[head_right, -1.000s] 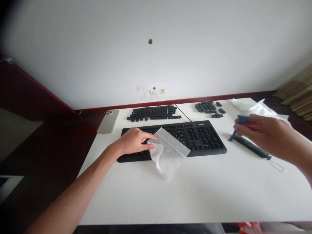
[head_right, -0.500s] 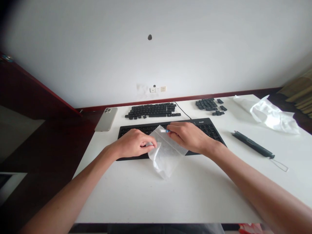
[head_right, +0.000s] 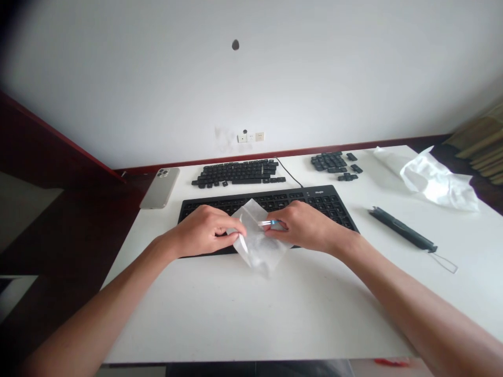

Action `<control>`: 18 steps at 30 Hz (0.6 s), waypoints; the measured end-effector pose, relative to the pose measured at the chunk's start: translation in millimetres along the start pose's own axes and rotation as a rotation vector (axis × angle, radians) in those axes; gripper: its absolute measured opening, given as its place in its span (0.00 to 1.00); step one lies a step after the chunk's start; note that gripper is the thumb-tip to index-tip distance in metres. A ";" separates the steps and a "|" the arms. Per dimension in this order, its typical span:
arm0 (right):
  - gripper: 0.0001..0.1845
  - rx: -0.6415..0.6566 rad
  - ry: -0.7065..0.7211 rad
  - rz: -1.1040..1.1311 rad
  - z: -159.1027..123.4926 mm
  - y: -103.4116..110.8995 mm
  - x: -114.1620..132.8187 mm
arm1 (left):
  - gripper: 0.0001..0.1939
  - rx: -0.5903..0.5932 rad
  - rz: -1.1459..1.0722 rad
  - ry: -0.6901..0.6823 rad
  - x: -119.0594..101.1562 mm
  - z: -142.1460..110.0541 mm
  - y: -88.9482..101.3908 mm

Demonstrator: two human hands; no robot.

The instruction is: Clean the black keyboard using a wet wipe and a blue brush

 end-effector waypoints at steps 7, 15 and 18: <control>0.08 -0.162 -0.078 -0.161 -5.2 24.6 -16.0 | 0.08 -0.453 0.017 0.004 6.2 0.9 29.8; 0.18 -0.113 -0.179 -0.248 -8.0 33.6 -27.9 | 0.09 -0.349 0.108 -0.055 25.3 -1.2 28.8; 0.18 -0.109 -0.206 -0.258 -8.1 32.3 -28.9 | 0.09 -0.303 0.082 -0.029 29.8 -1.9 32.0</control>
Point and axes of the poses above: each hand's wrist, its own z-axis towards the middle knuckle, its own y-axis out of the back of the hand, x = y × z, the point moved 6 cm from there along z, towards the middle knuckle, and after that the axes turned 10 degrees about -x, right-handed, at the moved point
